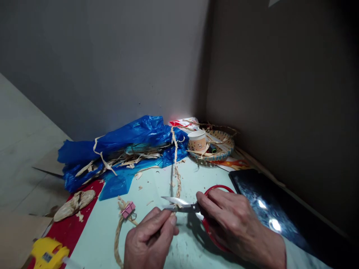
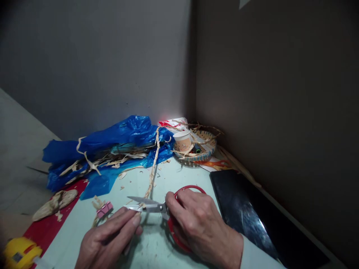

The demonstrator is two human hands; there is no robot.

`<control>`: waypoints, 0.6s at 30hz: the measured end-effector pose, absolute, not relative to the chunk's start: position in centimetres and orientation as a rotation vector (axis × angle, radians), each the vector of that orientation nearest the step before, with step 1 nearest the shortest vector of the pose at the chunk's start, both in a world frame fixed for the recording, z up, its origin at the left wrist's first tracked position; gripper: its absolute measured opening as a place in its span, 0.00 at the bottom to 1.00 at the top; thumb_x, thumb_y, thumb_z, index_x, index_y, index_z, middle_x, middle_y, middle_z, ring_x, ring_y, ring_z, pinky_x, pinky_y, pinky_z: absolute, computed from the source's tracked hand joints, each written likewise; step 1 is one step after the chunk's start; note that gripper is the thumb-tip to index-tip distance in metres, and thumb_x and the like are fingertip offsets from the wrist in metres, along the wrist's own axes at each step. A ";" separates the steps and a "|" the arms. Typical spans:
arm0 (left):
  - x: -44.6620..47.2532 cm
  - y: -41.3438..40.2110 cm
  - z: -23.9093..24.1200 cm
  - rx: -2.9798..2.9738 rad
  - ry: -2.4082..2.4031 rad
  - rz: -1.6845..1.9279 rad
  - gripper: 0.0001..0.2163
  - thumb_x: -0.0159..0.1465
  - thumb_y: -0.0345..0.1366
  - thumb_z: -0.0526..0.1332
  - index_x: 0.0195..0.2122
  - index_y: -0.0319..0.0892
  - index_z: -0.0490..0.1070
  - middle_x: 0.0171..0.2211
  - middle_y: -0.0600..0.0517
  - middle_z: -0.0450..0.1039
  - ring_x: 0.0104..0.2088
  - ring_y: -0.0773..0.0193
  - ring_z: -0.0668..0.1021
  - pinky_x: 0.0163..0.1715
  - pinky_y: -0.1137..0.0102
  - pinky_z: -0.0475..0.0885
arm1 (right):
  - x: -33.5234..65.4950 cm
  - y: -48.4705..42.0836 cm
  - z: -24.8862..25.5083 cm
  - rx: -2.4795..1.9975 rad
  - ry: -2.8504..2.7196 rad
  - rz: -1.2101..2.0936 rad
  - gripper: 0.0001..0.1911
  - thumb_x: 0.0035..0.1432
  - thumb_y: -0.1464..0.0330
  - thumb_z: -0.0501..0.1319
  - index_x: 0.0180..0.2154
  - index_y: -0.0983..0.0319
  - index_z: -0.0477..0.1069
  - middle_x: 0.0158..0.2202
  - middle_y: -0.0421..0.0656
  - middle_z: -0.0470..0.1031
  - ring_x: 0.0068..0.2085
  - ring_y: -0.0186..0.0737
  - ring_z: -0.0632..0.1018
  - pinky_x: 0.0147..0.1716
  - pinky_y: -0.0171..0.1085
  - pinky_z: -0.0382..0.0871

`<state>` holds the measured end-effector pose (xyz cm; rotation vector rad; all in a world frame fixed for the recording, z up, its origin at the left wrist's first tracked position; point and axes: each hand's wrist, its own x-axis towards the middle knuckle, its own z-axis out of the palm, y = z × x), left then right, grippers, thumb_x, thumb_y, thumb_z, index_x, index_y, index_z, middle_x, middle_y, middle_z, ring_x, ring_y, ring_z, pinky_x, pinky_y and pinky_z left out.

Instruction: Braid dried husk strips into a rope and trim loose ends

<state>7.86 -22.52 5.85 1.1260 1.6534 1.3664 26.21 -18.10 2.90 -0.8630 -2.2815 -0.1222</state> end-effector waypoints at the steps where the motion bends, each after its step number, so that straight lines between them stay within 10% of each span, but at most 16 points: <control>1: 7.8 -22.6 5.8 1.134 1.650 1.366 0.04 0.47 0.35 0.67 0.21 0.49 0.82 0.17 0.56 0.72 0.19 0.65 0.76 0.19 0.75 0.71 | 26.2 -18.1 2.9 -0.867 -2.283 -0.114 0.11 0.63 0.77 0.49 0.40 0.67 0.69 0.25 0.42 0.68 0.24 0.36 0.66 0.24 0.36 0.55; 11: 7.8 -22.5 6.1 1.153 1.587 1.426 0.09 0.49 0.34 0.66 0.29 0.55 0.84 0.19 0.55 0.76 0.19 0.66 0.77 0.19 0.75 0.70 | 26.2 -17.8 4.0 -1.161 -1.936 0.556 0.04 0.59 0.71 0.55 0.32 0.61 0.67 0.22 0.36 0.65 0.22 0.33 0.65 0.22 0.32 0.57; 18: 7.7 -22.5 6.5 1.283 1.496 1.204 0.08 0.52 0.38 0.65 0.30 0.50 0.84 0.14 0.55 0.71 0.19 0.65 0.72 0.21 0.72 0.68 | 24.8 -17.0 4.5 -0.999 -1.179 1.609 0.19 0.56 0.57 0.65 0.41 0.59 0.61 0.28 0.36 0.69 0.24 0.32 0.69 0.22 0.32 0.62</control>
